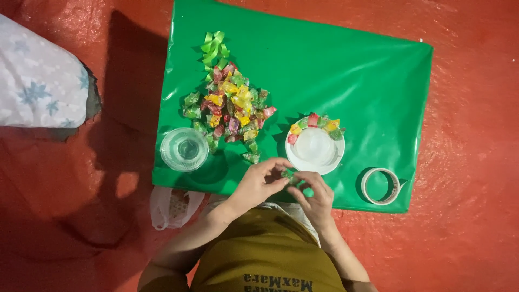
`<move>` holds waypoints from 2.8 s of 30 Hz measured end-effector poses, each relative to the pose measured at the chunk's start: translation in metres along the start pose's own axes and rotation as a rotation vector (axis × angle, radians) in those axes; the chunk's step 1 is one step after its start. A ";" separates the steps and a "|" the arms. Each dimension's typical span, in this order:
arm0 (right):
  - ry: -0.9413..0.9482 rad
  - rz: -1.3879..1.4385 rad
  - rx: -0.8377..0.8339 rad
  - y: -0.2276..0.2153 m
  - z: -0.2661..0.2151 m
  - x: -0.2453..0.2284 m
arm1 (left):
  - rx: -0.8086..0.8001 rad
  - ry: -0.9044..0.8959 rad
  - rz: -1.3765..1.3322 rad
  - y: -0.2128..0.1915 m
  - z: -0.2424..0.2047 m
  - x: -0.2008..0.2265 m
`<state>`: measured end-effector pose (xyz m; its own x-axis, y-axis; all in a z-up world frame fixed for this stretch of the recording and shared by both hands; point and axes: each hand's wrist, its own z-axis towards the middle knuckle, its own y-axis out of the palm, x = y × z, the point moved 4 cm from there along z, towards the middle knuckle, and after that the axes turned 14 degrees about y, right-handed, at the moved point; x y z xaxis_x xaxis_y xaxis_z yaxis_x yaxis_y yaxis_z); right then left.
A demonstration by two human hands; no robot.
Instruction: The person picks up colorful paper scraps and rolls them up by hand, سپس uses tape to attach the rolled paper to the edge of a white circular plate.
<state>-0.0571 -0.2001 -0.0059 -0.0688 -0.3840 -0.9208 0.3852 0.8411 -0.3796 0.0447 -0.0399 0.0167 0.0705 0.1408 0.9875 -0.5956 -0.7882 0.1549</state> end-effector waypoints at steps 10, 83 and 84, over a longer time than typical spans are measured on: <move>0.505 0.504 -0.200 -0.006 0.002 0.026 | -0.181 0.239 0.121 -0.002 0.008 -0.007; -0.200 -0.690 0.315 -0.028 0.028 0.044 | -0.178 0.520 0.963 -0.011 0.067 -0.037; -0.208 -0.691 0.318 -0.028 0.028 0.044 | -0.195 0.558 0.972 -0.012 0.068 -0.030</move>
<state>-0.0453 -0.2517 -0.0333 -0.2273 -0.8700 -0.4375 0.5648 0.2481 -0.7870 0.1042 -0.0760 -0.0131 -0.8264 -0.1935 0.5287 -0.3212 -0.6093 -0.7250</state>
